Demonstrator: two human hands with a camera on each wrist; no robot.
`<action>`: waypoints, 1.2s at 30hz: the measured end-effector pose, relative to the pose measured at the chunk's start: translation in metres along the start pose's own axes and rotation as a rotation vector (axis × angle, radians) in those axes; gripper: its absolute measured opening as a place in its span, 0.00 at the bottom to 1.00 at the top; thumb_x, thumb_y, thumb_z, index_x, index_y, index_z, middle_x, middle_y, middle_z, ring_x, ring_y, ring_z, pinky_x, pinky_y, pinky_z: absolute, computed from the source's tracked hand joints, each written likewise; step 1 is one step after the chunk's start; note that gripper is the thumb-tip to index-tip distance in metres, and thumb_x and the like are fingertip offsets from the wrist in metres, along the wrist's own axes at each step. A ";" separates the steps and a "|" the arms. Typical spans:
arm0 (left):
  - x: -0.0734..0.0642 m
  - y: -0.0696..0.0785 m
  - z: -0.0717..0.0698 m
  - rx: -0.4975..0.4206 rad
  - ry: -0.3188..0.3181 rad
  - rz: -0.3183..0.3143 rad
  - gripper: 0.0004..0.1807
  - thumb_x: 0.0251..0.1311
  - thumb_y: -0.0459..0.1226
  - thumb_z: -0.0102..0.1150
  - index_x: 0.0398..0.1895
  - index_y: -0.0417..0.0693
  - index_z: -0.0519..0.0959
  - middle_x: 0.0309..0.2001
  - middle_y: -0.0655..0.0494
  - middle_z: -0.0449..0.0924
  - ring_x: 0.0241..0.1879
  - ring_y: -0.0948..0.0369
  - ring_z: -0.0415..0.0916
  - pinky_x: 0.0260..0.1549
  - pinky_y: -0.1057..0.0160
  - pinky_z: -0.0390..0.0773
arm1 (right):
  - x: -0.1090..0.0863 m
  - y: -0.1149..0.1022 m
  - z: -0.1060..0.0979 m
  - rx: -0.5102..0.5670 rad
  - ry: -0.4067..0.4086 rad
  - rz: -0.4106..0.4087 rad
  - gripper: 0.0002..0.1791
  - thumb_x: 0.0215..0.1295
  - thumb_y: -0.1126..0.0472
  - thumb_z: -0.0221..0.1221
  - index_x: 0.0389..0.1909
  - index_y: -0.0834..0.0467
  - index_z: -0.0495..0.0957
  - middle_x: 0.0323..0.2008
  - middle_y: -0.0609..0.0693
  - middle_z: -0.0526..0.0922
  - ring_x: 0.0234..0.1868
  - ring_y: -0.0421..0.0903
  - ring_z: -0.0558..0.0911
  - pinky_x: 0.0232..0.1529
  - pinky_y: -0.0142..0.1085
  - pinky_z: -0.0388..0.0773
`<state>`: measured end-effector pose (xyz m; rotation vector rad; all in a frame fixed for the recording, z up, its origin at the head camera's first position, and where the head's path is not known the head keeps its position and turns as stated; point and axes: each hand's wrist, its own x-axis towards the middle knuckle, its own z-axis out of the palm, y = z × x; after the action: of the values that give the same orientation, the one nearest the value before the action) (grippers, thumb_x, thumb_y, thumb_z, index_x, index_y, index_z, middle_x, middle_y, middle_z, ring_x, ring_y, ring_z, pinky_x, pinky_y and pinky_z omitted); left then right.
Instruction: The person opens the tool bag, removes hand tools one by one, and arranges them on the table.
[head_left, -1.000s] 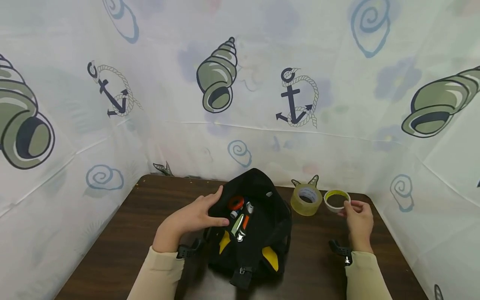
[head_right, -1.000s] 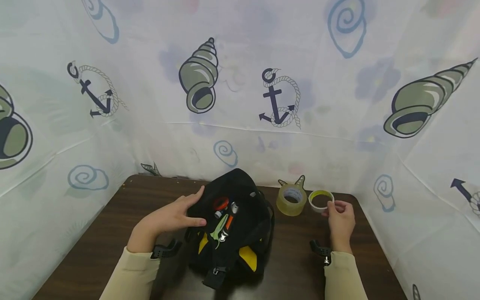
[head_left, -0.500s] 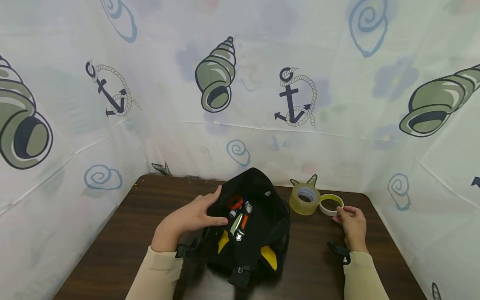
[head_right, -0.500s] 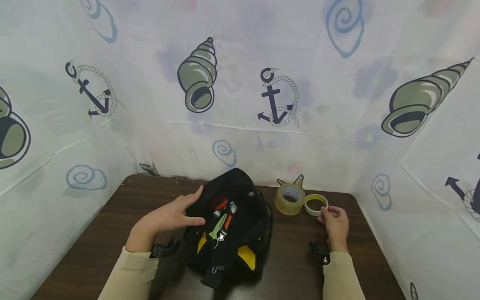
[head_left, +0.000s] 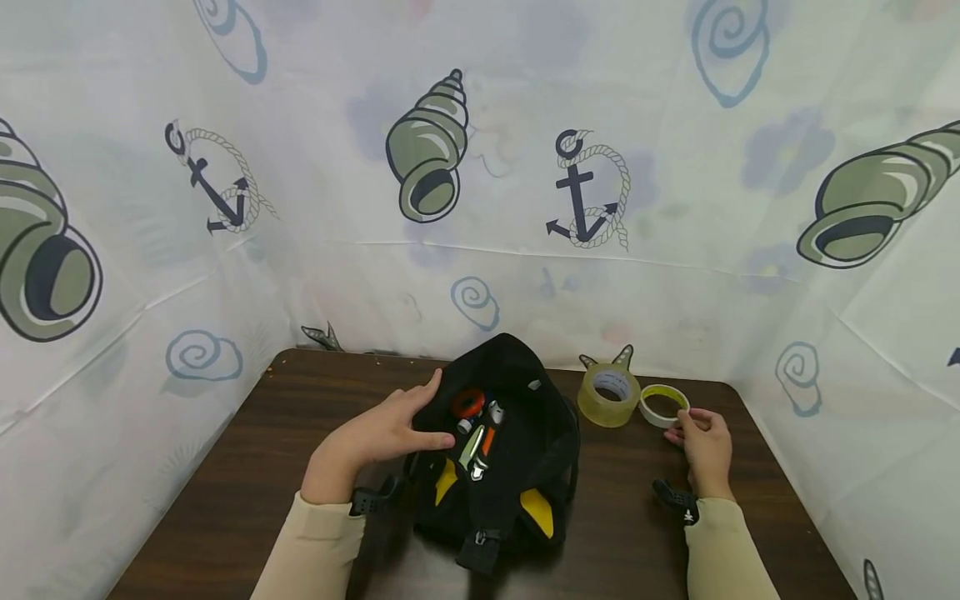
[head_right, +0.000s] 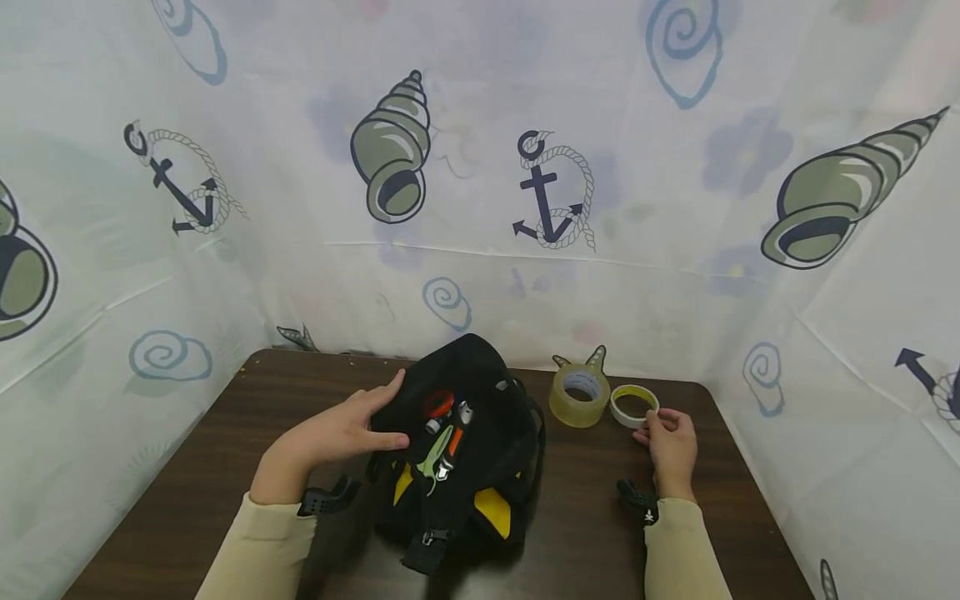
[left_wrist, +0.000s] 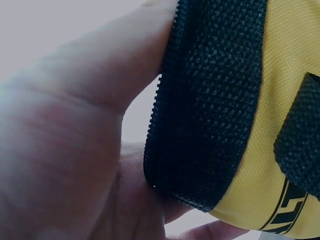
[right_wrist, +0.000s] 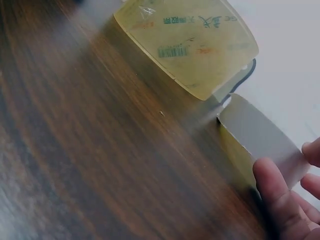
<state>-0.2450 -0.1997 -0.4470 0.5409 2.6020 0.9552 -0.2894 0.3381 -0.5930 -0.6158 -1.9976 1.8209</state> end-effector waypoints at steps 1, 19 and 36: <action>0.000 0.000 0.000 -0.001 -0.001 -0.001 0.63 0.65 0.68 0.68 0.92 0.64 0.39 0.90 0.45 0.46 0.88 0.32 0.36 0.77 0.19 0.50 | 0.000 0.000 0.000 0.001 -0.002 0.002 0.26 0.82 0.58 0.62 0.70 0.67 0.68 0.44 0.50 0.79 0.30 0.34 0.87 0.37 0.30 0.90; 0.001 -0.001 0.000 -0.008 -0.007 -0.007 0.64 0.65 0.69 0.67 0.92 0.65 0.38 0.90 0.47 0.45 0.89 0.34 0.35 0.79 0.21 0.49 | -0.001 -0.002 0.001 0.003 0.002 -0.004 0.25 0.82 0.65 0.59 0.72 0.68 0.65 0.50 0.55 0.75 0.31 0.33 0.86 0.36 0.28 0.89; 0.001 0.001 -0.003 -0.026 -0.011 0.002 0.64 0.66 0.67 0.69 0.92 0.62 0.39 0.90 0.47 0.47 0.89 0.34 0.36 0.79 0.23 0.51 | -0.017 -0.061 0.006 -0.009 0.054 -0.151 0.15 0.79 0.64 0.63 0.60 0.60 0.76 0.42 0.46 0.77 0.28 0.37 0.85 0.31 0.29 0.87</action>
<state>-0.2463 -0.2001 -0.4443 0.5409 2.5760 0.9833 -0.2831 0.3192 -0.5322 -0.4966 -1.9614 1.6899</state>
